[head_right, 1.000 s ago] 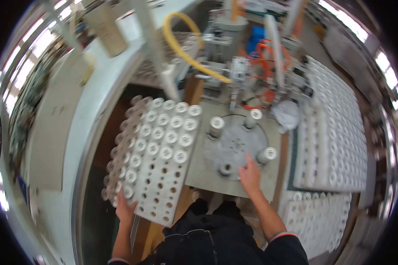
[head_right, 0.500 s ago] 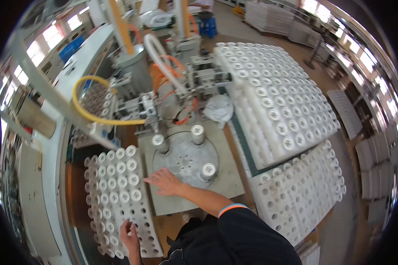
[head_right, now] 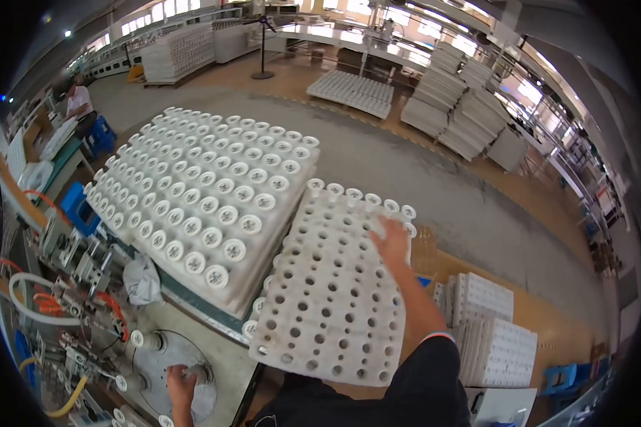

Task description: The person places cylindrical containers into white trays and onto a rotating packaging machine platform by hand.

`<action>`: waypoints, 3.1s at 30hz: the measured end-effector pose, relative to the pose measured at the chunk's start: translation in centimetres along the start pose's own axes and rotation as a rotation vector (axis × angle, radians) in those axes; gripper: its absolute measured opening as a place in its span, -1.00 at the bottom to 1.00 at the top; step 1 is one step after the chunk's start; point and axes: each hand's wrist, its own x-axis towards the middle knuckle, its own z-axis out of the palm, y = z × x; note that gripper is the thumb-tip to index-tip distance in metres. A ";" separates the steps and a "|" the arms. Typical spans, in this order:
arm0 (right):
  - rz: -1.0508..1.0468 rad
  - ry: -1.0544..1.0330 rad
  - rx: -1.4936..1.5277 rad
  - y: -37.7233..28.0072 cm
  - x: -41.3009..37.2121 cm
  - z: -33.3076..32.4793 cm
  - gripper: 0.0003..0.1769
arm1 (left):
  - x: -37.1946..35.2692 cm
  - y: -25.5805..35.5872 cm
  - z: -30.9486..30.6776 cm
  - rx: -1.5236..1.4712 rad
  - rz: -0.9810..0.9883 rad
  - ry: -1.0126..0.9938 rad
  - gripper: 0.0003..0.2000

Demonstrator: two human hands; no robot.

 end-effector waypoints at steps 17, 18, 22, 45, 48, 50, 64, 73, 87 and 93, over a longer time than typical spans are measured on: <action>-0.250 -0.210 -0.290 10.5 2.7 2.1 -0.28 | -1.5 4.6 -2.1 0.177 -0.338 -0.059 -0.21; -0.146 -0.118 -0.172 8.9 2.3 1.8 -0.30 | -1.4 4.1 -2.2 0.200 -0.326 -0.089 -0.26; -0.051 -0.169 0.347 -4.5 0.0 1.4 -0.30 | -2.8 4.2 -3.3 0.143 -0.337 -0.039 -0.37; -1.159 -0.926 0.691 -54.7 -32.9 1.4 -0.07 | -36.9 -8.0 -12.2 0.083 -1.172 0.593 -0.38; -1.010 -0.942 0.693 -52.5 -30.7 2.0 -0.10 | -36.6 -10.3 -11.0 0.076 -1.121 0.439 -0.37; -0.935 -0.891 0.699 -51.8 -29.8 2.7 -0.12 | -36.3 -10.0 -10.4 0.114 -1.145 0.478 -0.27; -1.592 -0.942 0.620 -59.9 -36.6 2.3 -0.24 | -35.4 -4.4 -7.3 0.384 -0.909 0.615 -0.25; -0.947 -0.591 1.155 -41.6 -21.8 1.7 -0.57 | -12.3 1.5 -4.7 -0.268 -0.447 0.329 -0.43; -0.236 -0.209 -0.169 -5.5 13.8 11.9 -0.28 | -2.1 5.0 -4.0 0.139 -0.387 0.002 -0.72; -0.337 -0.288 0.023 -3.3 15.2 19.2 -0.31 | -4.0 4.4 -2.1 0.040 -0.547 0.149 -0.39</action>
